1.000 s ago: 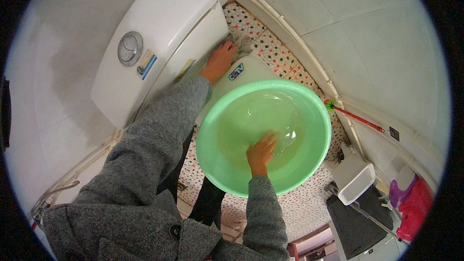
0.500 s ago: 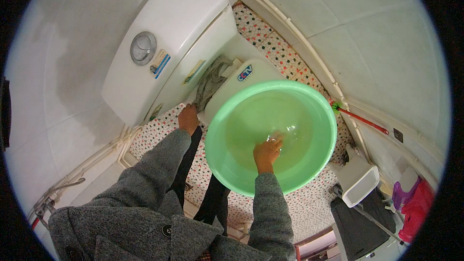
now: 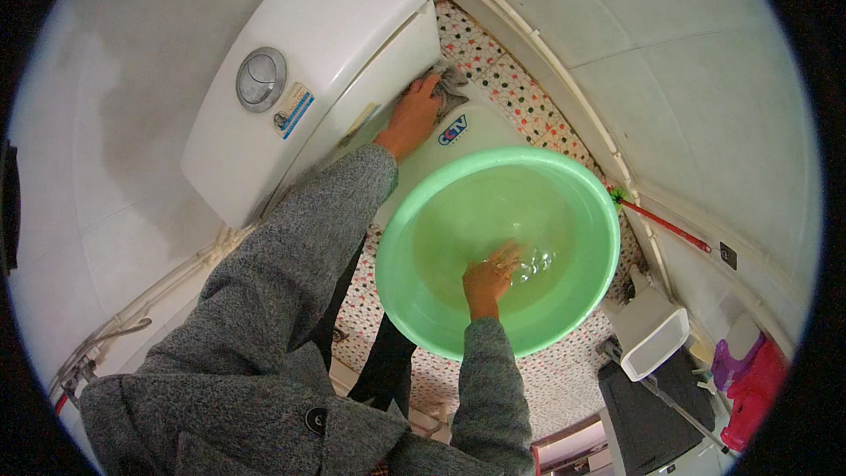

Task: The person wipes the wall and pipes near a water heater with a cloth, then rinses the cloth in a green basin and wipes the toilet tank and lid. The person repeatedly dips the cloth into the basin and continues wiping surfaces.

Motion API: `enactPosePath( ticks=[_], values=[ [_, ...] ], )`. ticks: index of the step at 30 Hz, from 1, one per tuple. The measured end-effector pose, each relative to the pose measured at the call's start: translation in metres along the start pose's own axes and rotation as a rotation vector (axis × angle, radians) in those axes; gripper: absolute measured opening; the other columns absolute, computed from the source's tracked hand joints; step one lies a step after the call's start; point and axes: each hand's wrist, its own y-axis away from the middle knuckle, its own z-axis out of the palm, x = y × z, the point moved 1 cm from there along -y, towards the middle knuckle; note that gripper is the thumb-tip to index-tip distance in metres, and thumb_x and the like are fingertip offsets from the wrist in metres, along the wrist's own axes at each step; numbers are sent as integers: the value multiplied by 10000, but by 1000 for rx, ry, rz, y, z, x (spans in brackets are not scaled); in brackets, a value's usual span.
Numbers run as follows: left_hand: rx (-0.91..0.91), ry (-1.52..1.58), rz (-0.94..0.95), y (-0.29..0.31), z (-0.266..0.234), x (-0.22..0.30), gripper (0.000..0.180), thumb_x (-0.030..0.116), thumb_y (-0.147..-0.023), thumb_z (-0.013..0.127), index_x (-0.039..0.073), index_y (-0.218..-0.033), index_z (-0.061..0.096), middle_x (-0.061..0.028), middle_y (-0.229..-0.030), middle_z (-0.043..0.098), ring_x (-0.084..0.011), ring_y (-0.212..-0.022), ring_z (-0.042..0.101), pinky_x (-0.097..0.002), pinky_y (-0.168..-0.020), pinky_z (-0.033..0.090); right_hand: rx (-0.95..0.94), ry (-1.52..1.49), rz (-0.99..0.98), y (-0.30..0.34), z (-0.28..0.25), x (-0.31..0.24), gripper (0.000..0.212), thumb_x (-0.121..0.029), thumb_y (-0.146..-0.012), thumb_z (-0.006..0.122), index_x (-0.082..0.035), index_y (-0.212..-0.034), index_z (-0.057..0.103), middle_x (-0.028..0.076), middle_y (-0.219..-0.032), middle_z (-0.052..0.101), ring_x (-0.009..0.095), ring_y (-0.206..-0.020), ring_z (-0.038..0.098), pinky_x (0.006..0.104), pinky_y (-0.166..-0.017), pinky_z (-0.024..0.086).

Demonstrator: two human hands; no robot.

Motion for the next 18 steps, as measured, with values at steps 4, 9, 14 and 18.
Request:
enactPosePath(
  ticks=[4, 9, 14, 18],
  values=[
    [-85, 82, -72, 6, 4, -2, 253, -11, -760, 592, -33, -1012, 595, -175, -1188, 502, -378, -1053, 528, -448, -866, 480, 27, -29, 48, 2, 0, 1, 992, -417, -839, 643, 97, -1472, 78, 333, -1526, 78, 448, -1420, 129, 461, -1158, 173],
    [-153, 36, -273, 75, 7, -22, 259, -9, -773, 589, -36, -1031, 587, -218, -1150, 514, -410, -1023, 537, -487, -861, 474, -68, -59, 80, 5, -15, -4, 987, -415, -845, 642, 80, -1479, 70, 310, -1535, 87, 443, -1422, 139, 428, -1154, 201],
    [-152, -33, -389, 189, -3, -32, 355, -74, -718, 627, -35, -1067, 574, -240, -1170, 520, -421, -1047, 529, -470, -906, 467, 45, 45, -17, 2, 3, 2, 940, -393, -873, 617, 72, -1483, 73, 270, -1541, 142, 436, -1418, 162, 426, -1146, 225],
    [-391, 93, -524, 196, -5, -40, 471, -60, -735, 643, -25, -1194, 541, -271, -1317, 463, -430, -1186, 476, -468, -1025, 411, -114, 19, 23, -6, 8, 4, 890, -516, -893, 522, 119, -1441, 224, 278, -1516, 229, 409, -1387, 279, 516, -1157, 94]
  ],
)
